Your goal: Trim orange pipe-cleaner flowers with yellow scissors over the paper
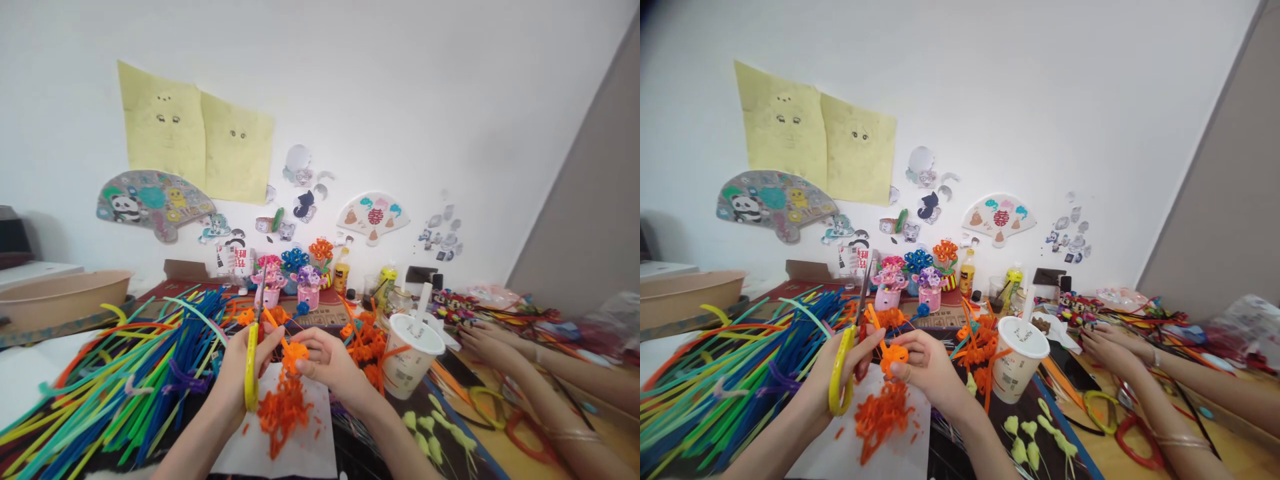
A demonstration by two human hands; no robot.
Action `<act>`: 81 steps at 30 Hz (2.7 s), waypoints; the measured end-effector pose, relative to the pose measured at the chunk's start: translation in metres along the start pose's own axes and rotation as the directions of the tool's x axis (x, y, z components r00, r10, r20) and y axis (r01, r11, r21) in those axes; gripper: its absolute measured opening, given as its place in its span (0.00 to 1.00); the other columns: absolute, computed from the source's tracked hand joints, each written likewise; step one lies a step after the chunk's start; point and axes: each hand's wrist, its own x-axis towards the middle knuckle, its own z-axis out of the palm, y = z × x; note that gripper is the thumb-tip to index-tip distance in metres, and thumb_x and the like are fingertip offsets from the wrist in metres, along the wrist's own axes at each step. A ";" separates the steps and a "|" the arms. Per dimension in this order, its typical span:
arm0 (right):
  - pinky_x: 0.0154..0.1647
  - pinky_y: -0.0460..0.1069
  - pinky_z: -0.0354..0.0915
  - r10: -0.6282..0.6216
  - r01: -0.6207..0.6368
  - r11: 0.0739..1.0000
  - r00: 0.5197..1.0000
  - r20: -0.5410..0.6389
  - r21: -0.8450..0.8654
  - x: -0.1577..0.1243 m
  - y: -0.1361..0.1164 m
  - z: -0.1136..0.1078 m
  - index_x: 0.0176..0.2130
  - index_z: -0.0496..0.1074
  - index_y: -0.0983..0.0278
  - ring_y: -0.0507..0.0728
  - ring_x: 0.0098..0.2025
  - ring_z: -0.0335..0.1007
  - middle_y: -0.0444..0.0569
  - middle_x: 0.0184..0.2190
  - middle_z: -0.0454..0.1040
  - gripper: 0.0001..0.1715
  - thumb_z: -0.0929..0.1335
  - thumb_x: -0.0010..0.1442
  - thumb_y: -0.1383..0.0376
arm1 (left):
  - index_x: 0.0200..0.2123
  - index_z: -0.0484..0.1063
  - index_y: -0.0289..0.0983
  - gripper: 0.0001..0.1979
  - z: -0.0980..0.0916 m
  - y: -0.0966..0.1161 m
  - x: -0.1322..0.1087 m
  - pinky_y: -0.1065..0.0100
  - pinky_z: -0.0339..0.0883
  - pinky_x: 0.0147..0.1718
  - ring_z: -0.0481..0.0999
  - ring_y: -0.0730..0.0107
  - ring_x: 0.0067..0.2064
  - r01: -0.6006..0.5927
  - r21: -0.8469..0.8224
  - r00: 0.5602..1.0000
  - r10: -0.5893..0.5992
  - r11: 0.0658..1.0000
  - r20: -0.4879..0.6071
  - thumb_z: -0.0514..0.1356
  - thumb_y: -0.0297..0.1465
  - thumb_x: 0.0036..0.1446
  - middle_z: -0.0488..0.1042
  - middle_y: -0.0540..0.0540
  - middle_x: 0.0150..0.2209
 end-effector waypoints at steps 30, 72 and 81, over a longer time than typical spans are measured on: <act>0.39 0.50 0.66 0.104 -0.154 0.952 0.976 0.193 0.263 -0.001 0.001 0.006 0.47 0.68 0.69 0.55 0.30 0.76 0.48 0.27 0.75 0.26 0.69 0.56 0.53 | 0.27 0.66 0.37 0.20 -0.008 -0.007 0.001 0.77 0.50 0.16 0.55 0.81 0.17 -0.097 -0.013 0.984 0.094 0.995 -0.151 0.67 0.45 0.39 0.57 0.61 0.12; 0.36 0.47 0.66 0.055 -0.026 0.968 0.992 -0.111 0.250 0.009 0.018 0.000 0.39 0.76 0.68 0.49 0.28 0.69 0.44 0.26 0.72 0.27 0.79 0.40 0.60 | 0.31 0.69 0.38 0.11 -0.006 -0.007 -0.001 0.71 0.57 0.26 0.70 0.67 0.26 -0.100 0.785 0.970 0.236 0.611 -0.060 0.52 0.37 0.48 0.74 0.48 0.26; 0.32 0.46 0.64 0.064 -0.042 0.977 0.993 -0.101 0.209 0.008 0.015 -0.001 0.39 0.76 0.68 0.50 0.26 0.68 0.43 0.24 0.72 0.27 0.78 0.40 0.58 | 0.31 0.70 0.39 0.11 -0.006 -0.009 -0.001 0.71 0.59 0.26 0.71 0.64 0.27 -0.169 0.789 0.957 0.290 0.590 -0.012 0.52 0.36 0.47 0.74 0.48 0.26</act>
